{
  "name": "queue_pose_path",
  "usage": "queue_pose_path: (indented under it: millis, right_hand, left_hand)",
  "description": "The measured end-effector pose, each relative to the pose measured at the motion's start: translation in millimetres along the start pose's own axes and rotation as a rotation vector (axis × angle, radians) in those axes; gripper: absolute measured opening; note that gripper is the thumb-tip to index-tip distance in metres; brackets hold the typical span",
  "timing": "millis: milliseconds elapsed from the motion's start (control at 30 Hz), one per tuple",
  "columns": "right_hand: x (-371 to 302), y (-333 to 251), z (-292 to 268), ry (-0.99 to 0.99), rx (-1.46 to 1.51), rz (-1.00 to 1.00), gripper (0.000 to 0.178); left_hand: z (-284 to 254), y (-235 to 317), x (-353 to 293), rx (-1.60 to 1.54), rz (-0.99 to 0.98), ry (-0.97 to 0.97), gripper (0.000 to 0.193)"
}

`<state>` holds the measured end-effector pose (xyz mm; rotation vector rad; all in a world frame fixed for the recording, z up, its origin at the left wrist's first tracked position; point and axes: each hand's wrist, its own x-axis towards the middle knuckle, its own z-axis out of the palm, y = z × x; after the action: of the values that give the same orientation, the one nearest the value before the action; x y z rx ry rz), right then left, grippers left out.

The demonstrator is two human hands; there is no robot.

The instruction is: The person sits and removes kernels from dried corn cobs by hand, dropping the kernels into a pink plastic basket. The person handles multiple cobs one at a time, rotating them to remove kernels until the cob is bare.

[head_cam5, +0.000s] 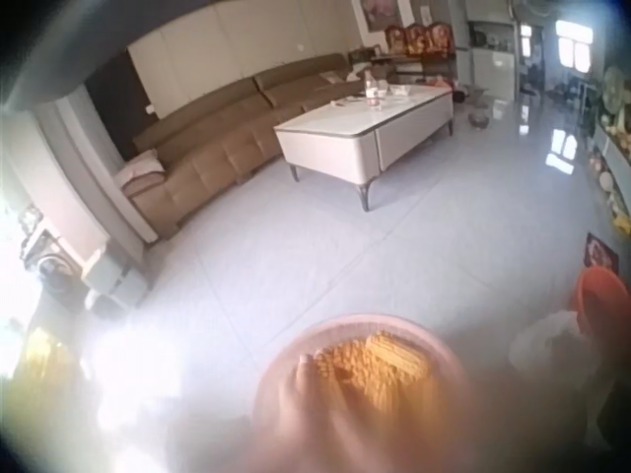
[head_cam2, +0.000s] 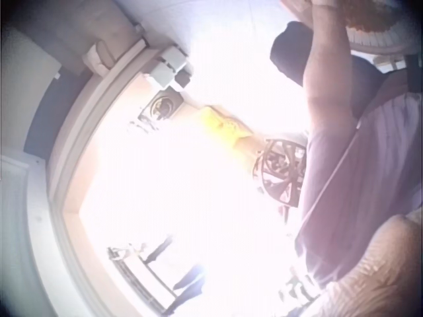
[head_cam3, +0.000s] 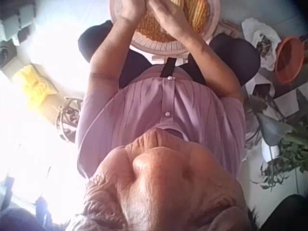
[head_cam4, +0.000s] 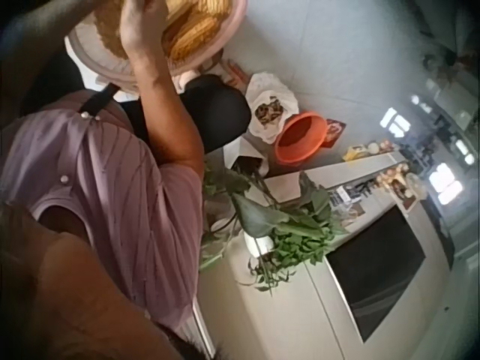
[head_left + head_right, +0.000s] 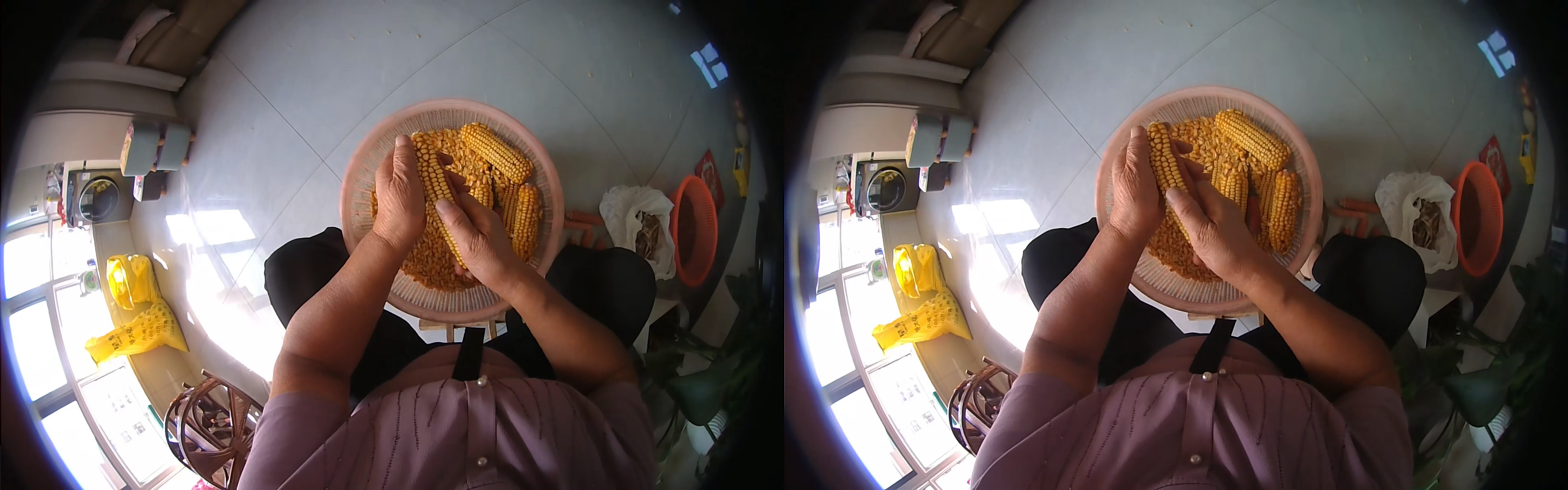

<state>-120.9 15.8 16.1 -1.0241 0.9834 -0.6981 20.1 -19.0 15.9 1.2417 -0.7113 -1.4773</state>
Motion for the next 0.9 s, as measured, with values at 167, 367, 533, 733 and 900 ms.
queue_pose_path:
  millis: [167, 367, 533, 733, 900]
  right_hand:
    - [5.2, 14.3, -5.3, -0.02, -0.013, 0.016, 0.038]
    - [6.8, 14.0, -4.7, -0.003, 0.016, -0.09, 0.042]
    - [3.8, 4.7, -10.8, -0.014, -0.08, -0.021, 0.036]
    - [5.5, 9.7, -12.7, 0.001, -0.17, -0.036, 0.038]
    - [5.5, 3.9, -14.9, 0.009, -0.136, -0.003, 0.039]
  left_hand:
    - [-5.2, 13.3, -3.1, -0.136, 0.029, -0.068, 0.044]
    - [-13.7, 17.0, 0.1, 0.141, -0.03, -0.087, 0.048]
    - [-21.5, 20.5, 3.5, 0.176, -0.029, -0.135, 0.045]
    - [-31.4, 0.0, 7.6, 0.199, 0.004, -0.079, 0.044]
    - [-24.5, 8.5, 3.6, 0.026, -0.027, -0.062, 0.042]
